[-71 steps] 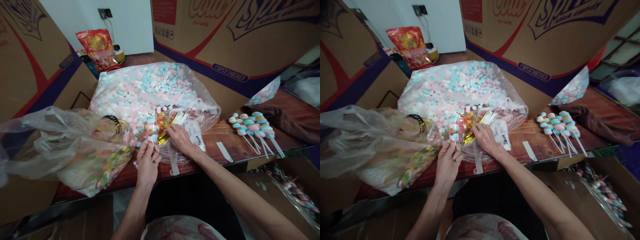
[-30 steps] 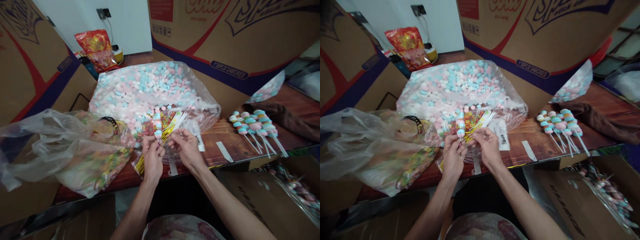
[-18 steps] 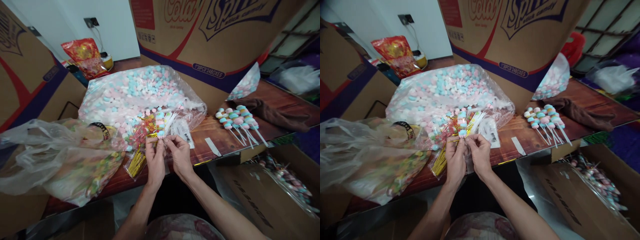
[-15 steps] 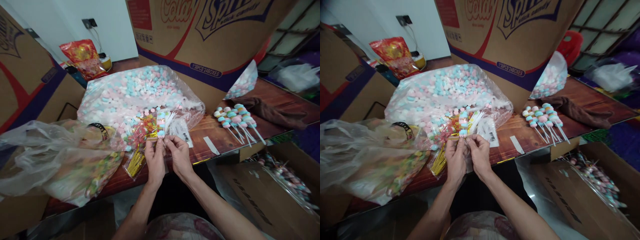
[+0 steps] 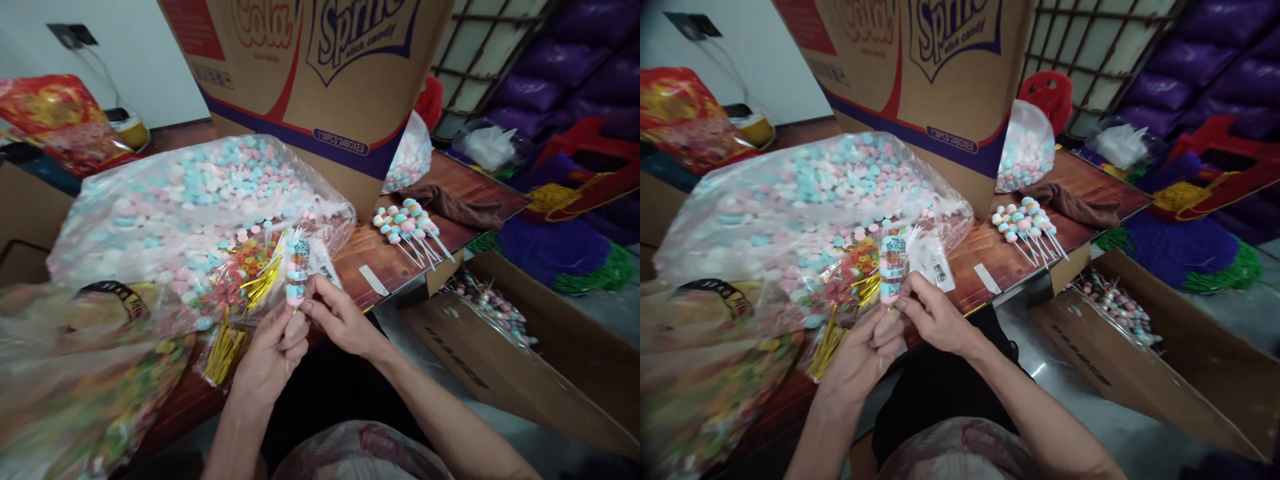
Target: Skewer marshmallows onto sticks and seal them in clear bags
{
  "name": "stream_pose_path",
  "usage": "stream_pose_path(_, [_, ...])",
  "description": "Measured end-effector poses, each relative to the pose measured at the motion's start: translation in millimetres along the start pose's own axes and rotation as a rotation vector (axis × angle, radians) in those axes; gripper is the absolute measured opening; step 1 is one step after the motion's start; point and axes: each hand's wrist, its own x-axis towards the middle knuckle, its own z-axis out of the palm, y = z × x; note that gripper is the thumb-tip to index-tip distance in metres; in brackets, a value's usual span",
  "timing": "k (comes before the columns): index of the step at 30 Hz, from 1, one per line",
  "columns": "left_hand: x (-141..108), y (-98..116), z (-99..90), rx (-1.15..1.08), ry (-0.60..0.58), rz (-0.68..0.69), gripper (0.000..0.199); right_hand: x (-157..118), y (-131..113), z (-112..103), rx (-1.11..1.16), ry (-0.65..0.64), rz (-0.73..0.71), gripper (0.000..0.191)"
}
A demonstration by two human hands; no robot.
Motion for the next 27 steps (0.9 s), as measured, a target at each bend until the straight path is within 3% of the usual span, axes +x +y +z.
stream_pose_path(4, [10, -21, 0.8, 0.273, 0.211, 0.343, 0.03, -5, 13, 6, -0.445, 0.14, -0.052, 0.01])
stream_pose_path(7, [14, -33, -2.6, 0.376, 0.206, 0.454, 0.027, -9, 18, 10, -0.495, 0.191, 0.025, 0.007])
stream_pose_path(10, [15, -35, -5.3, 0.453, 0.159, 0.472, 0.029, -9, 16, 5, -0.371, 0.203, 0.123, 0.008])
stream_pose_path(12, [16, -33, -5.7, 0.436, 0.156, 0.439, 0.032, -7, 16, -1, -0.143, 0.178, 0.225, 0.012])
stream_pose_path(16, [21, -27, -4.8, 0.136, 0.162, 0.155, 0.022, -9, 22, -4, 0.275, 0.117, 0.372, 0.02])
stream_pose_path(18, [25, -24, -3.6, -0.029, 0.146, 0.014, 0.017, -13, 26, -4, 0.218, 0.148, 0.284, 0.02])
stream_pose_path(21, [28, -18, -0.6, -0.189, 0.145, -0.128, 0.01, -20, 33, -5, -0.154, 0.243, -0.041, 0.016])
stream_pose_path(25, [24, -10, 5.7, -0.268, 0.201, -0.238, 0.03, -22, 39, -8, -0.618, 0.244, -0.424, 0.025])
stream_pose_path(27, [21, -7, 8.5, -0.259, 0.191, -0.247, 0.034, -20, 40, -10, -0.797, 0.247, -0.457, 0.026])
